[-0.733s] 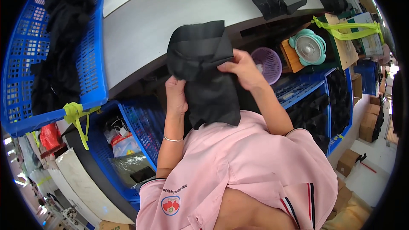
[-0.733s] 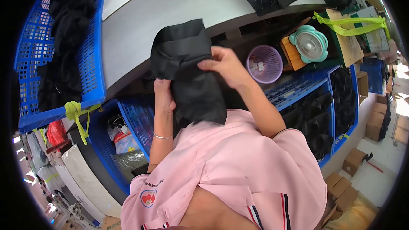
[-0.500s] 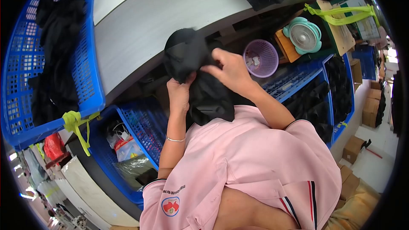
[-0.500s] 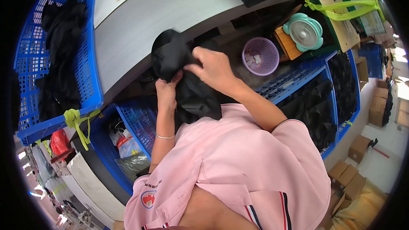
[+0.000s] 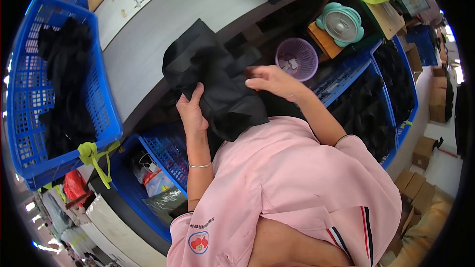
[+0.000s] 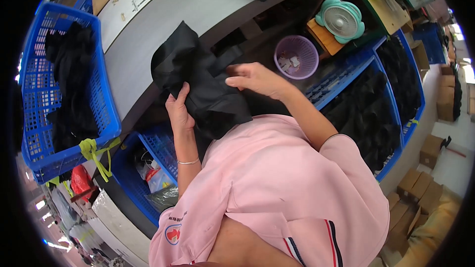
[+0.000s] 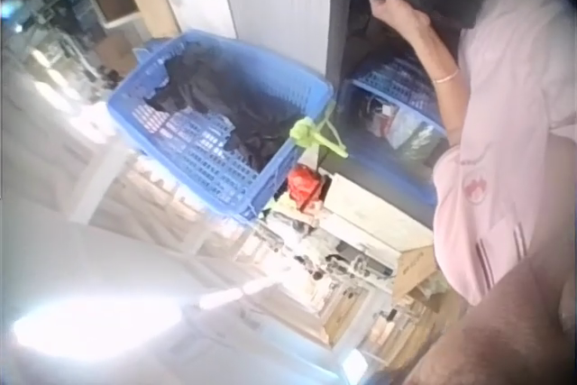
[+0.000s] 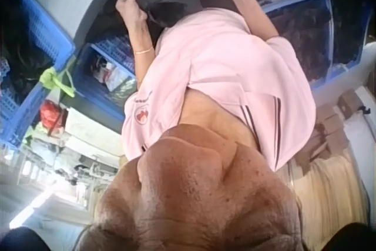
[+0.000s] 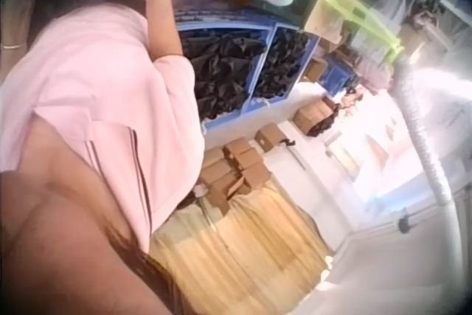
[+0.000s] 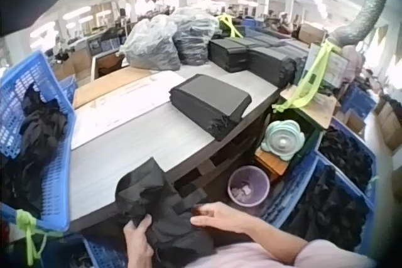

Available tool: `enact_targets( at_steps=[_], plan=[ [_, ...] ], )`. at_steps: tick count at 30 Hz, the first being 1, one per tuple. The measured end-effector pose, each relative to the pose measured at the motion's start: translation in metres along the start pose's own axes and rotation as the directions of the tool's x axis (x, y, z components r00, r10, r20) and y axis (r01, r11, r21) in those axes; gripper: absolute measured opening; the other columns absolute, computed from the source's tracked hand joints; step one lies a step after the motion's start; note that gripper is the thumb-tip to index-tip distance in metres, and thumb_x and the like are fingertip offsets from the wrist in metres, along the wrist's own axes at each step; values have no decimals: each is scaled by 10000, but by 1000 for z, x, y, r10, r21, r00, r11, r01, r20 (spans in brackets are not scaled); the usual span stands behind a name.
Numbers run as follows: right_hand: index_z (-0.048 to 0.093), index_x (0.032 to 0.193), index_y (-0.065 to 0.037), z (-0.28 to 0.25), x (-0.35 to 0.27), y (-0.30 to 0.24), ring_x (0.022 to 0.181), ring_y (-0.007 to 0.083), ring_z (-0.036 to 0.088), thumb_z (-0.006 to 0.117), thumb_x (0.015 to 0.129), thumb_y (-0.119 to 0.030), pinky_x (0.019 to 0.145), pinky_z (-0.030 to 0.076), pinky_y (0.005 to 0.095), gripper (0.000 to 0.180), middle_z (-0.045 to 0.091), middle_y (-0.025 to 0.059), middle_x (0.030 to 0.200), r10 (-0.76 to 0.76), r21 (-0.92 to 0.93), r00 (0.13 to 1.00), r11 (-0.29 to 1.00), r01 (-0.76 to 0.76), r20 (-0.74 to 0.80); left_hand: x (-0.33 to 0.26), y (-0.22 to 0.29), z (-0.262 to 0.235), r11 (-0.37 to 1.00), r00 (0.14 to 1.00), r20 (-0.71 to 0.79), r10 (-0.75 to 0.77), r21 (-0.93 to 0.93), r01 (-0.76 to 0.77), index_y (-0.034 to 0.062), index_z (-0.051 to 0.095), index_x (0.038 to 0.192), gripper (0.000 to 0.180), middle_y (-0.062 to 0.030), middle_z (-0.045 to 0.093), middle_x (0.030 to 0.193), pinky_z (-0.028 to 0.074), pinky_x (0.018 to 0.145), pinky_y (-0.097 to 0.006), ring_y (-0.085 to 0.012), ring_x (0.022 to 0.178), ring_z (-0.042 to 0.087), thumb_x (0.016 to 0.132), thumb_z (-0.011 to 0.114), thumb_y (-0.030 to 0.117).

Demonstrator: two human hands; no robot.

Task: The person is inspecting and folding black fabric pieces, possibly sleeves or other garment components, at a workstation.

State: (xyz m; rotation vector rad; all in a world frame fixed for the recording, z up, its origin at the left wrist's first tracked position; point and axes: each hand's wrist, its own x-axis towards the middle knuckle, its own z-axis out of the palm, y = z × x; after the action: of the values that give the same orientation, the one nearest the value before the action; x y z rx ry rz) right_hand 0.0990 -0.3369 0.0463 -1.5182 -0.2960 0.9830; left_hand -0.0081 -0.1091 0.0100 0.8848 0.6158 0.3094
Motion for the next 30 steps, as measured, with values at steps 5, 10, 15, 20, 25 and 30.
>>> enact_targets(
  at_steps=[5, 10, 15, 20, 25, 30],
  plan=[
    [676, 1180, 10, 21, 0, 10, 965, 134, 654, 760, 885, -160, 901, 519, 276, 351, 721, 54, 1060, -80, 345, 990, 931, 117, -118, -13, 1, 0, 1000, 986, 164, -18, -20, 22, -24, 678, 1156, 340, -91, 712, 1104, 530, 941, -326, -206, 996, 686, 819, 723, -43],
    [684, 1181, -18, 27, -14, 15, 939, 136, 650, 798, 851, -166, 866, 528, 281, 380, 716, 38, 1061, -192, 306, 955, 917, 257, -227, -17, 8, -4, 941, 946, 224, -232, -196, 277, 4, 576, 1335, 477, -127, 621, 1336, 476, 1059, -445, -287, 1219, 600, 920, 703, 203],
    [710, 902, -26, 18, -39, 23, 772, 69, 587, 742, 898, -172, 710, 502, 253, 149, 665, -22, 808, -260, 201, 955, 937, 285, -143, -15, -5, 1, 904, 869, 438, -231, -234, 358, -5, 530, 1377, 551, -152, 560, 1412, 412, 1113, -479, -319, 1279, 546, 977, 632, 360],
    [655, 753, -40, -1, -83, 53, 586, 47, 555, 684, 932, -218, 501, 411, 216, 255, 625, 7, 673, 24, 55, 993, 998, -18, -119, -10, -16, 1, 905, 912, 283, -297, -221, 363, -21, 494, 1403, 579, -165, 523, 1450, 376, 1138, -492, -344, 1311, 511, 1002, 581, 387],
    [670, 1083, -10, -18, -112, 68, 852, 113, 658, 730, 894, -227, 745, 520, 254, 294, 713, 79, 933, 1, 163, 936, 985, 60, -351, -15, -11, 19, 982, 994, 78, -75, -168, 87, -20, 413, 1465, 633, -166, 450, 1512, 312, 1185, -490, -334, 1372, 448, 1038, 471, 444],
    [598, 1277, -32, 6, -113, 80, 1085, 204, 619, 748, 877, -126, 934, 509, 350, 437, 663, 94, 1177, -63, 481, 919, 837, 261, -390, -34, -50, 61, 961, 919, 292, -265, 0, 278, -7, 420, 1463, 616, -148, 461, 1505, 355, 1166, -434, -295, 1360, 466, 1050, 452, 449]
  ],
)
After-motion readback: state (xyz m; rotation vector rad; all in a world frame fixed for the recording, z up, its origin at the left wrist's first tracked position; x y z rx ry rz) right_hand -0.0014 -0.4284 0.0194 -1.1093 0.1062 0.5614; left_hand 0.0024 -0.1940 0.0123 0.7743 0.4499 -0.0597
